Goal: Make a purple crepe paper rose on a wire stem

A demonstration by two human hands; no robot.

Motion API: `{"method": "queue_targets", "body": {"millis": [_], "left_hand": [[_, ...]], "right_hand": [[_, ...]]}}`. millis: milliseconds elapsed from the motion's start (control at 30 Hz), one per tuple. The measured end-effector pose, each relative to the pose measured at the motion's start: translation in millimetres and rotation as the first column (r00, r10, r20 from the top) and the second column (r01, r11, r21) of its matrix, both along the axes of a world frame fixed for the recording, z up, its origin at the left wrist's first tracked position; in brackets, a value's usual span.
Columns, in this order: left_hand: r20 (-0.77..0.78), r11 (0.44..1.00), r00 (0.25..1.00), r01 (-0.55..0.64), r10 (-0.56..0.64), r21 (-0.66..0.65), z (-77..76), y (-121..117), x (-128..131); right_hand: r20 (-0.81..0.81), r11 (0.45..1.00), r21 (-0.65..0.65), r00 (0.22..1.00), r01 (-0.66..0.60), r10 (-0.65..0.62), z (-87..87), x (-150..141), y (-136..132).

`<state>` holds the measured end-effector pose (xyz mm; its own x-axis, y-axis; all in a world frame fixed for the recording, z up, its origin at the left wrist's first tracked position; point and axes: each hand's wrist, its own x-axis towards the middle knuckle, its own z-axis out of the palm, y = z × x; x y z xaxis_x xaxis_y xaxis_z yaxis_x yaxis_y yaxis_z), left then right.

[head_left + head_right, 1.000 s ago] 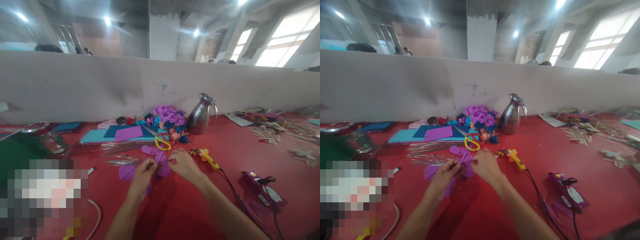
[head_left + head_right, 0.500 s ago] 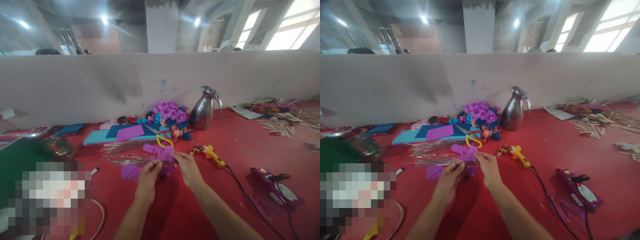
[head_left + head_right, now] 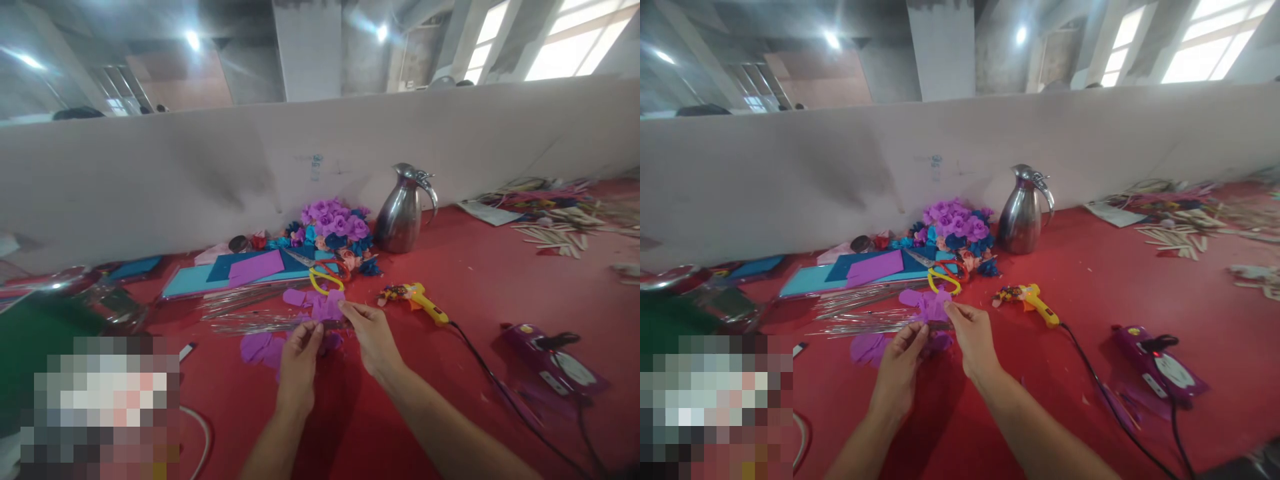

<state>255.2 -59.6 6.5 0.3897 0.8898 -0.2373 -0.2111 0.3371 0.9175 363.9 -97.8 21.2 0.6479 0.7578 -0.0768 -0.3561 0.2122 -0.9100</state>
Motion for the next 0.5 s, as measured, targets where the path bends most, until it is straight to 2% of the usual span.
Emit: {"method": "queue_targets", "body": {"millis": [233, 500], "left_hand": [[0.076, 0.996, 0.996, 0.042, -0.036, -0.072, 3.9, -1.4, 1.8], [0.093, 0.996, 0.995, 0.026, -0.018, -0.085, -0.6, -1.8, 3.1]], "right_hand": [[0.015, 1.000, -0.027, 1.000, 0.008, -0.007, -3.3, -0.6, 0.0], [-0.001, 0.999, -0.038, 1.000, -0.013, 0.013, 1.4, -5.1, -1.8]]}}
